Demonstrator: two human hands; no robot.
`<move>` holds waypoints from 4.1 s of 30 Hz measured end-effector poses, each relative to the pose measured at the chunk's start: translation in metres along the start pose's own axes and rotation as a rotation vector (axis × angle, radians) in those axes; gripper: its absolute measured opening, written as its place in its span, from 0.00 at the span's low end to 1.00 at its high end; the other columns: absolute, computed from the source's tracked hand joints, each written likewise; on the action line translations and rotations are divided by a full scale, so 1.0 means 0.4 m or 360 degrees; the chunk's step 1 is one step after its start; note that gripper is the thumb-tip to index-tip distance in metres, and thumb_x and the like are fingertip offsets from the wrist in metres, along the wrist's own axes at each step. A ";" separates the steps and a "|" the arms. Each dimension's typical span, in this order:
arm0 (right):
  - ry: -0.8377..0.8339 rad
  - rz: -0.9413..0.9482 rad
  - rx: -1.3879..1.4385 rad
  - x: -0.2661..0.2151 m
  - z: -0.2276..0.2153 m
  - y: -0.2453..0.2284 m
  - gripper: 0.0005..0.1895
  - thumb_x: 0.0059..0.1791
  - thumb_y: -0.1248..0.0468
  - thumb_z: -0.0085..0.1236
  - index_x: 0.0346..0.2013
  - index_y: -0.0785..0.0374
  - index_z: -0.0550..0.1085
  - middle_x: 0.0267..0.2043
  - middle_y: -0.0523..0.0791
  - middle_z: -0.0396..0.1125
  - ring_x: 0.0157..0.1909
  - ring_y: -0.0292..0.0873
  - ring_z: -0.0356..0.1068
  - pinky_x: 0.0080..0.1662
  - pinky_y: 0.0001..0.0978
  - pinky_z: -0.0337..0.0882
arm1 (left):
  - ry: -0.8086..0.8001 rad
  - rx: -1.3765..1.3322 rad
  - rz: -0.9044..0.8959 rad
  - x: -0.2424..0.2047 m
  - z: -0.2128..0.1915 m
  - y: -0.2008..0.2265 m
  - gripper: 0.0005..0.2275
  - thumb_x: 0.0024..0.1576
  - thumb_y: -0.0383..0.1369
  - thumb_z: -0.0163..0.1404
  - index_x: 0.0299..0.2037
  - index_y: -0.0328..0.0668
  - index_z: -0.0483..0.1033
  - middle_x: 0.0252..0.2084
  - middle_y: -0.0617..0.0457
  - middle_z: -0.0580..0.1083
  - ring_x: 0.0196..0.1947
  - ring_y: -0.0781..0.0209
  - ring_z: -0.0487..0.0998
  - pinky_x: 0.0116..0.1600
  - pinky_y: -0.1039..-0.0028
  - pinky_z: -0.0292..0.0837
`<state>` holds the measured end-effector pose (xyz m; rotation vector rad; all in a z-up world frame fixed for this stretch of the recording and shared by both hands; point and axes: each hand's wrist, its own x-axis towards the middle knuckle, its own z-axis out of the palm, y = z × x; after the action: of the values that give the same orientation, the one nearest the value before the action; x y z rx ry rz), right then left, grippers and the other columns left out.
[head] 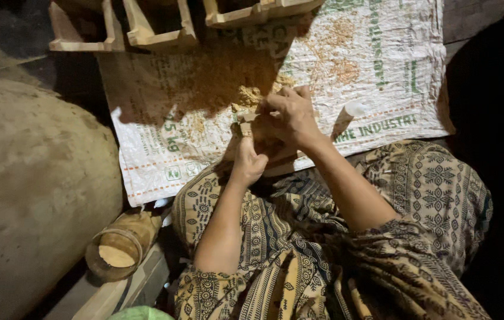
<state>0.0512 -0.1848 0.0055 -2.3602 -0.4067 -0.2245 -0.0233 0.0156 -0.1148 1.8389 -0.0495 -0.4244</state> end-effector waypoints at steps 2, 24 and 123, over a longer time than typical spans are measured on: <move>-0.0065 -0.0056 0.0126 0.019 -0.029 -0.020 0.22 0.37 0.47 0.73 0.42 0.41 0.74 0.34 0.28 0.72 0.42 0.36 0.68 0.47 0.35 0.55 | 0.0100 0.0050 0.0150 0.006 0.001 0.033 0.09 0.38 0.26 0.50 0.25 0.28 0.64 0.21 0.36 0.59 0.30 0.56 0.69 0.35 0.65 0.67; 0.0201 0.0022 -0.0349 0.001 -0.045 -0.046 0.19 0.41 0.50 0.69 0.42 0.43 0.71 0.39 0.34 0.65 0.45 0.40 0.63 0.50 0.37 0.56 | 0.0101 -0.0072 0.0286 0.000 -0.027 0.211 0.11 0.40 0.25 0.49 0.21 0.46 0.55 0.18 0.59 0.53 0.18 0.66 0.57 0.23 0.74 0.51; -0.0028 -0.0082 -0.0048 0.004 0.030 0.022 0.17 0.38 0.53 0.70 0.36 0.44 0.72 0.29 0.36 0.67 0.40 0.41 0.67 0.46 0.38 0.55 | 0.0147 -0.0002 0.0148 -0.013 -0.006 0.168 0.09 0.39 0.25 0.51 0.26 0.36 0.64 0.21 0.46 0.57 0.25 0.55 0.66 0.32 0.66 0.64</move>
<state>0.0563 -0.1822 -0.0083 -2.3848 -0.4760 -0.2358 -0.0154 -0.0017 -0.0503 1.8446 -0.0712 -0.2742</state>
